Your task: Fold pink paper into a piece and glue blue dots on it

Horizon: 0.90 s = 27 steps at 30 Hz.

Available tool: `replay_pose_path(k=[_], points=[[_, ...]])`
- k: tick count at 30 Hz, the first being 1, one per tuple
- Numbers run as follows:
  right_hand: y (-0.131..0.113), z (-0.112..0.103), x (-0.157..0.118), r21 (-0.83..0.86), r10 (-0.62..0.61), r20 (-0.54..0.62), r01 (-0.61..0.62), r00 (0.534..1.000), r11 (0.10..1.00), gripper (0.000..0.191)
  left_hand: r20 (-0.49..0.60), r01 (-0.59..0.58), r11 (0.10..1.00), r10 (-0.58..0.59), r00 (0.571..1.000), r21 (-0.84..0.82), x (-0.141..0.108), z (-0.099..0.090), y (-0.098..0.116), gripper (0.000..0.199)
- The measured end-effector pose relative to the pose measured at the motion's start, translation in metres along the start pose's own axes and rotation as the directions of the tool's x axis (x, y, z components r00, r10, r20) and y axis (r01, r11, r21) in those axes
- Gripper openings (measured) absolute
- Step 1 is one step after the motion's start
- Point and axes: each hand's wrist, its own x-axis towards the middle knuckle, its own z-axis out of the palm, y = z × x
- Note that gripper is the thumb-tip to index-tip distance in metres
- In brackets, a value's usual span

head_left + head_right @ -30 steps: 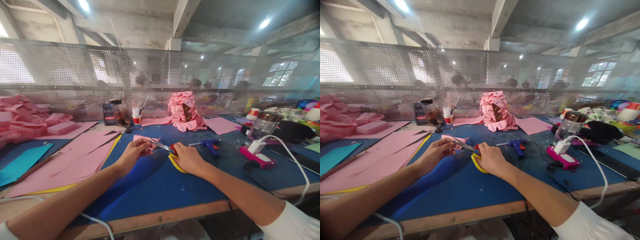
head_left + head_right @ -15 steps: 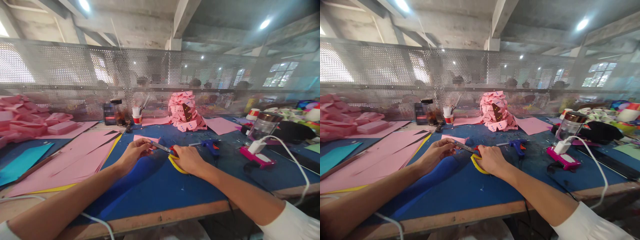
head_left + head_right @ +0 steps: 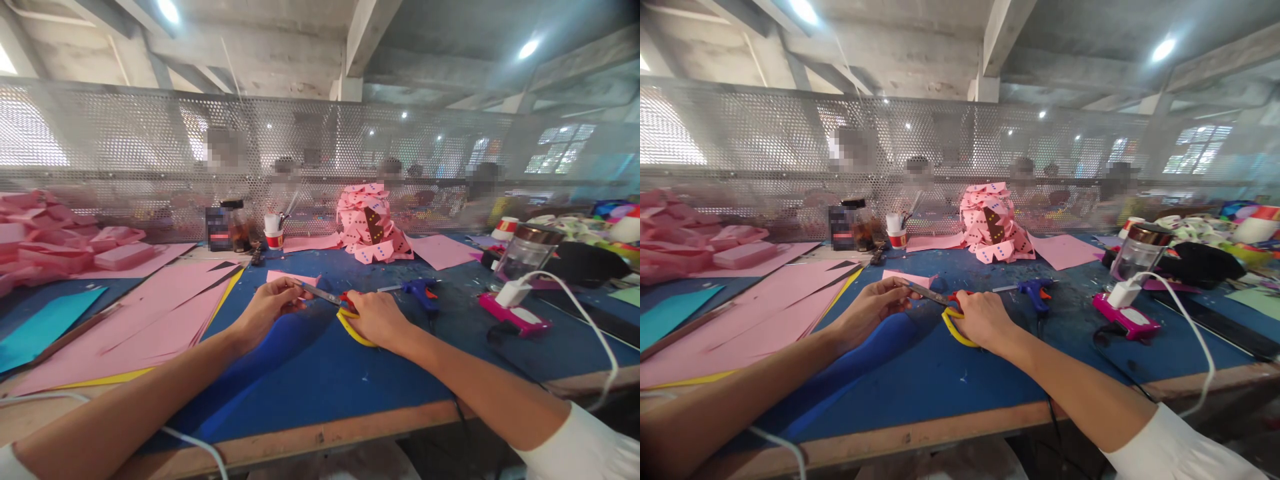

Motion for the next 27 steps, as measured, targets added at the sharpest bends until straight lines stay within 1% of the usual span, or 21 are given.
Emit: replay_pose_path(k=[8, 16, 22, 27], points=[[-0.0009, -0.0007, 0.0005, -0.009, 0.012, 0.022, -0.012, 1.0, 1.0, 0.034, -0.014, 0.009, 1.0, -0.009, 1.0, 0.006, -0.0006, 0.002, 0.0021, 0.025], [-0.0007, -0.0014, -0.0004, 0.001, 0.012, 0.028, -0.012, 1.0, 1.0, 0.035, -0.017, 0.003, 1.0, -0.002, 1.0, 0.016, -0.0005, 0.002, 0.0024, 0.026], [-0.0005, -0.0003, -0.0002, -0.003, 0.009, 0.012, -0.009, 1.0, 1.0, 0.033, -0.015, 0.013, 1.0, -0.012, 1.0, 0.029, -0.0009, 0.0027, 0.0034, 0.027], [-0.0005, -0.0017, 0.0002, -0.011, 0.017, 0.028, -0.017, 0.999, 1.0, 0.033, -0.018, 0.021, 0.999, -0.021, 1.0, 0.036, -0.001, 0.0035, 0.0043, 0.027]])
